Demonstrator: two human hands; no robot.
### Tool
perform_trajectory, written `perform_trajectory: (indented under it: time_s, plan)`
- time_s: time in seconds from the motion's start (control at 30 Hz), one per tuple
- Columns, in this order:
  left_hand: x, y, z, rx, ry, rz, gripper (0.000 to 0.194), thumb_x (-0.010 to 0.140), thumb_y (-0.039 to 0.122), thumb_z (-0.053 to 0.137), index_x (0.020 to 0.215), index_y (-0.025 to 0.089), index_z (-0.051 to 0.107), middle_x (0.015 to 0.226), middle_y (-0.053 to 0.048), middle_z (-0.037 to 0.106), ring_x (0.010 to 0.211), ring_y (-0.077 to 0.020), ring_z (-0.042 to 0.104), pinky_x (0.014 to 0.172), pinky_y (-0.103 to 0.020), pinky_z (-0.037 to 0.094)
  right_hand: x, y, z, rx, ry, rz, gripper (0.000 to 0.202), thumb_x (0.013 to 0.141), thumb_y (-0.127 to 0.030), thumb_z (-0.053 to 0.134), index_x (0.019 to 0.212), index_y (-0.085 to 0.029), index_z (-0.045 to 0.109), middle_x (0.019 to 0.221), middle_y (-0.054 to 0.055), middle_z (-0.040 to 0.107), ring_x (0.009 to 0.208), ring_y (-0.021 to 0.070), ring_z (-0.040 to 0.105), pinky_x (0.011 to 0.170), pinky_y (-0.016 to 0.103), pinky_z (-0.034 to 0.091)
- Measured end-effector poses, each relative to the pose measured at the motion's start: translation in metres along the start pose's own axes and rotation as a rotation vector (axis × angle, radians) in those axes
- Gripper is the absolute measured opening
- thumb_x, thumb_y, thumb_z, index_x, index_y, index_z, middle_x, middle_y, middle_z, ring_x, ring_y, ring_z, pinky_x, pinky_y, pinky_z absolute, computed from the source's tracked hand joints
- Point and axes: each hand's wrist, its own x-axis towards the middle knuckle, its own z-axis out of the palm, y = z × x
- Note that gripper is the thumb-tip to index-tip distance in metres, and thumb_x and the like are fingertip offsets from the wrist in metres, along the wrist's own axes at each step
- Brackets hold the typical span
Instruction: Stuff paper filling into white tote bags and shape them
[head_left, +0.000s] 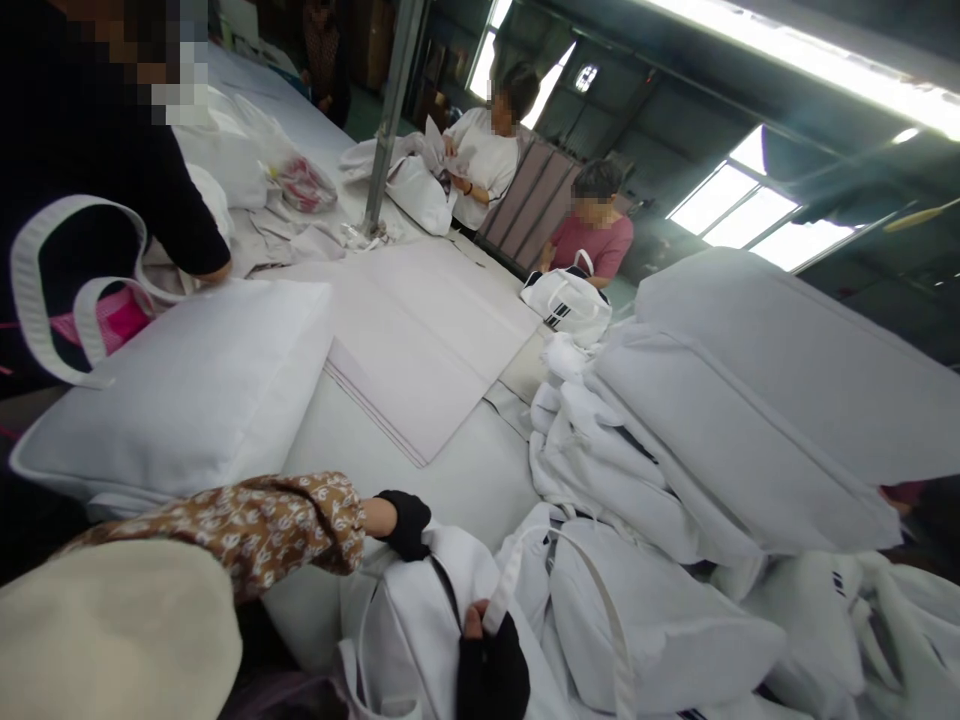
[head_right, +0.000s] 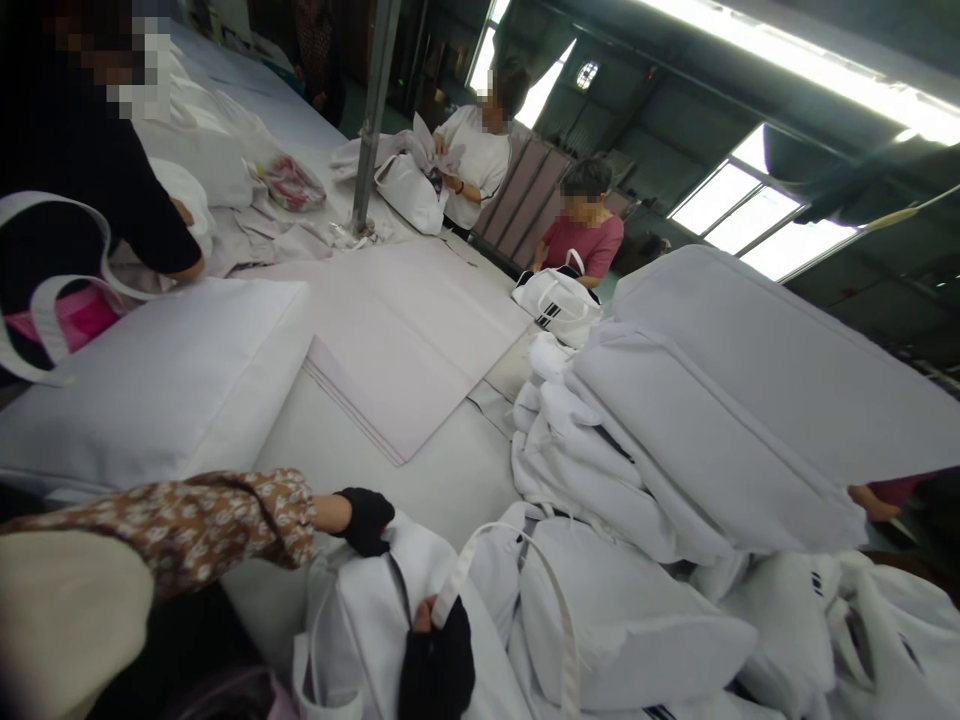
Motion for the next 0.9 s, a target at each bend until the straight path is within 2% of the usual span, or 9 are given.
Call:
perform_trajectory:
  time_s: [0.07, 0.17, 0.23, 0.3, 0.37, 0.47, 0.57, 0.7, 0.9]
  plan:
    - [0.003, 0.005, 0.002, 0.042, 0.025, -0.002, 0.052, 0.065, 0.042, 0.066, 0.101, 0.004, 0.069, 0.100, -0.031, 0.064, 0.089, -0.0465, 0.062, 0.068, -0.055, 0.049, 0.001, 0.000, -0.001, -0.013, -0.008, -0.005, 0.058, 0.084, -0.067, 0.041, 0.095, -0.017, 0.067, 0.091, 0.011, 0.069, 0.092, 0.0271, 0.065, 0.080, 0.036, 0.050]
    - [0.003, 0.002, 0.003, 0.042, 0.054, 0.052, 0.048, 0.070, 0.040, 0.060, 0.105, 0.008, 0.067, 0.107, -0.027, 0.064, 0.094, -0.0444, 0.061, 0.072, -0.055, 0.048, 0.000, -0.002, -0.002, -0.017, -0.003, -0.037, 0.055, 0.085, -0.065, 0.042, 0.095, -0.016, 0.067, 0.089, 0.010, 0.069, 0.090, 0.0265, 0.065, 0.078, 0.035, 0.051]
    - [0.004, -0.006, 0.001, 0.015, 0.057, 0.122, 0.042, 0.069, 0.039, 0.063, 0.101, 0.011, 0.067, 0.106, -0.022, 0.065, 0.094, -0.0385, 0.061, 0.076, -0.050, 0.048, -0.004, -0.001, 0.000, -0.021, 0.037, -0.071, 0.051, 0.086, -0.062, 0.044, 0.097, -0.017, 0.066, 0.089, 0.009, 0.069, 0.089, 0.0253, 0.065, 0.079, 0.034, 0.051]
    - [0.005, -0.016, -0.001, -0.038, 0.050, 0.210, 0.030, 0.066, 0.035, 0.068, 0.085, 0.013, 0.065, 0.090, -0.012, 0.067, 0.083, -0.0279, 0.060, 0.075, -0.040, 0.047, -0.008, 0.002, 0.003, -0.020, 0.081, -0.106, 0.046, 0.087, -0.058, 0.046, 0.099, -0.018, 0.064, 0.091, 0.008, 0.069, 0.090, 0.0234, 0.065, 0.080, 0.032, 0.050]
    - [0.006, -0.027, -0.003, -0.124, 0.048, 0.292, 0.021, 0.063, 0.029, 0.071, 0.070, 0.014, 0.057, 0.069, -0.001, 0.060, 0.068, -0.0166, 0.053, 0.067, -0.028, 0.044, -0.012, 0.006, 0.006, -0.022, 0.115, -0.136, 0.044, 0.088, -0.056, 0.046, 0.101, -0.018, 0.063, 0.091, 0.007, 0.068, 0.089, 0.0218, 0.064, 0.080, 0.031, 0.050]
    - [0.002, -0.039, -0.001, -0.282, 0.075, 0.352, 0.020, 0.064, 0.018, 0.069, 0.071, 0.015, 0.051, 0.062, 0.005, 0.052, 0.061, -0.0094, 0.047, 0.057, -0.019, 0.038, -0.015, 0.009, 0.008, -0.028, 0.119, -0.163, 0.042, 0.089, -0.054, 0.047, 0.101, -0.017, 0.063, 0.090, 0.007, 0.068, 0.085, 0.0212, 0.064, 0.077, 0.030, 0.050]
    - [-0.011, -0.040, 0.003, -0.395, 0.112, 0.365, 0.017, 0.067, 0.014, 0.066, 0.077, 0.015, 0.053, 0.067, 0.005, 0.055, 0.063, -0.0086, 0.050, 0.055, -0.017, 0.038, -0.014, 0.008, 0.007, -0.038, 0.129, -0.182, 0.042, 0.088, -0.054, 0.047, 0.100, -0.018, 0.064, 0.090, 0.007, 0.068, 0.086, 0.0218, 0.065, 0.077, 0.031, 0.050]
    - [-0.028, -0.033, 0.002, -0.428, 0.108, 0.387, 0.017, 0.077, 0.026, 0.063, 0.088, 0.014, 0.066, 0.078, 0.000, 0.067, 0.071, -0.0123, 0.060, 0.059, -0.017, 0.044, -0.009, 0.000, 0.000, -0.085, 0.086, -0.167, 0.047, 0.089, -0.056, 0.044, 0.098, -0.016, 0.066, 0.093, 0.010, 0.069, 0.088, 0.0251, 0.066, 0.076, 0.035, 0.052]
    - [-0.037, -0.020, -0.011, -0.204, 0.097, 0.494, 0.023, 0.084, 0.034, 0.056, 0.078, 0.017, 0.071, 0.085, -0.003, 0.072, 0.076, -0.0132, 0.065, 0.069, -0.019, 0.045, -0.002, -0.013, -0.009, -0.058, 0.063, -0.154, 0.049, 0.088, -0.058, 0.043, 0.092, -0.014, 0.066, 0.084, 0.010, 0.070, 0.081, 0.0260, 0.066, 0.072, 0.036, 0.052]
